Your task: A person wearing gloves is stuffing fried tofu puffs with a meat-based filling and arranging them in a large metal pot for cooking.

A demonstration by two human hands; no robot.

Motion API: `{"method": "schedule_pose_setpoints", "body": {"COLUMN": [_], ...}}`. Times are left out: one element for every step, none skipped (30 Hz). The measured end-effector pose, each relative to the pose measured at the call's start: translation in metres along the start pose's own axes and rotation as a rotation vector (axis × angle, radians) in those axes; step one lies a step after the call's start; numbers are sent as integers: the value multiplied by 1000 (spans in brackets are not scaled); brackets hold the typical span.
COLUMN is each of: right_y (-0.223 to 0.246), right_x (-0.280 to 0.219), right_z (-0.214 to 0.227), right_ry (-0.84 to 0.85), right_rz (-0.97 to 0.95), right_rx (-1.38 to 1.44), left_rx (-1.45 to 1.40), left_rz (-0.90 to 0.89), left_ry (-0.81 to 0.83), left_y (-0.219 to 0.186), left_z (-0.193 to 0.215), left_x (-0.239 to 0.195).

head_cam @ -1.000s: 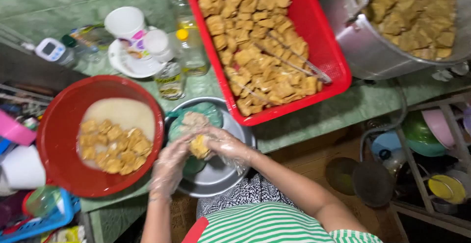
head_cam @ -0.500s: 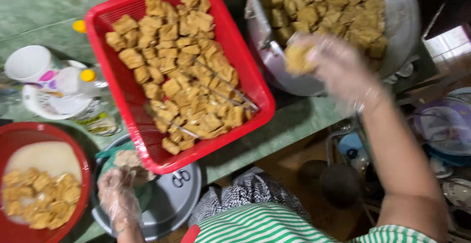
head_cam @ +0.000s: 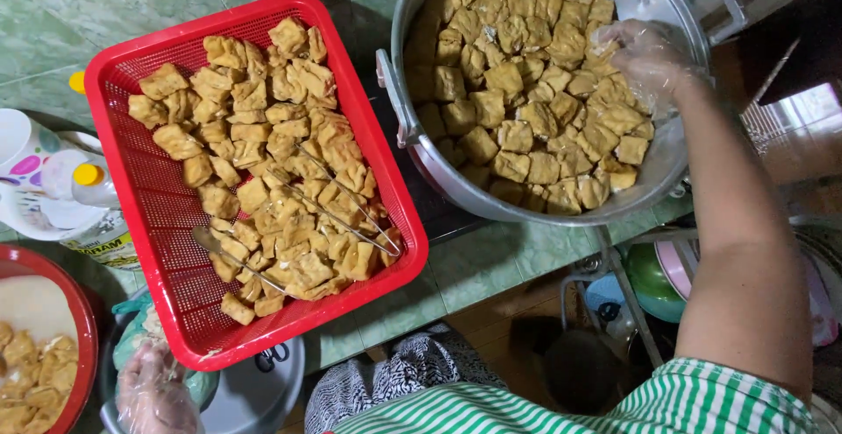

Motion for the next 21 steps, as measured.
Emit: {"method": "schedule_pose_setpoints", "body": {"right_y": [7,14,20,12,4,-4,12,25,40,31,22,14,16,18,20,2,-13,-28,-34,-37,-40], "right_x": [-2,-4,-6,1,8,14,6,-3,-12,-4,3,11,8,6,2,11,19,28,29,30,31], "right_z": [1,2,3,3,3,3,3,2,2,2,0,-1,-2,-1,1,1,1,2,6,11,16], "right_ry": [6,1,-5,2,54,106,107,148,187,188,192,196,199,148,97,99,-2,-104,-102,-153,-205], "right_rz": [2,-58,-117,-114,-122,-129,-127,-244,-359,-355,-314,-271,-269,-283,-299,-298,-157,-17,-16,105,229], "right_rx": [0,-152,-306,-308,-329,-350,-352,-334,-317,-321,-403,-484,-487,-464,-442,-444,-343,-240,-240,-323,-404], "left_rx": [2,61,118,120,103,85,83,85,85,81,103,125,124,118,112,112,107,103,103,60,14], "left_rz": [2,19,38,41,77,112,113,160,208,209,215,221,223,190,157,159,144,128,130,105,79], "left_ry": [-6,-39,-72,-78,-23,32,29,-7,-44,-48,-52,-56,-60,-75,-88,-91,-105,-120,-123,-98,-72], "left_y": [-7,-13,-19,-12,-5,3,-13,-29,-44,-48,-52,-56,-52,-48,-44,-38,-33,-28,-21,-15,-8], "left_z": [-6,-11,-16,-7,0,7,-9,-25,-40,-44,-47,-49,-46,-43,-40,-37,-32,-28,-21,-14,-8], "left_x": [-6,-13,-20,-18,-15,-12,-23,-35,-46,-48,-49,-51,-48,-45,-42,-39,-35,-31,-28,-25,-21]}}
Point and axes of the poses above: each hand's wrist, its own x-axis towards the middle knuckle, its own z-axis out of the back of the hand, y = z × x, the point moved 2 cm from there along x, towards the middle knuckle, and after that the axes turned 8 degrees about y, right-handed, at the moved point
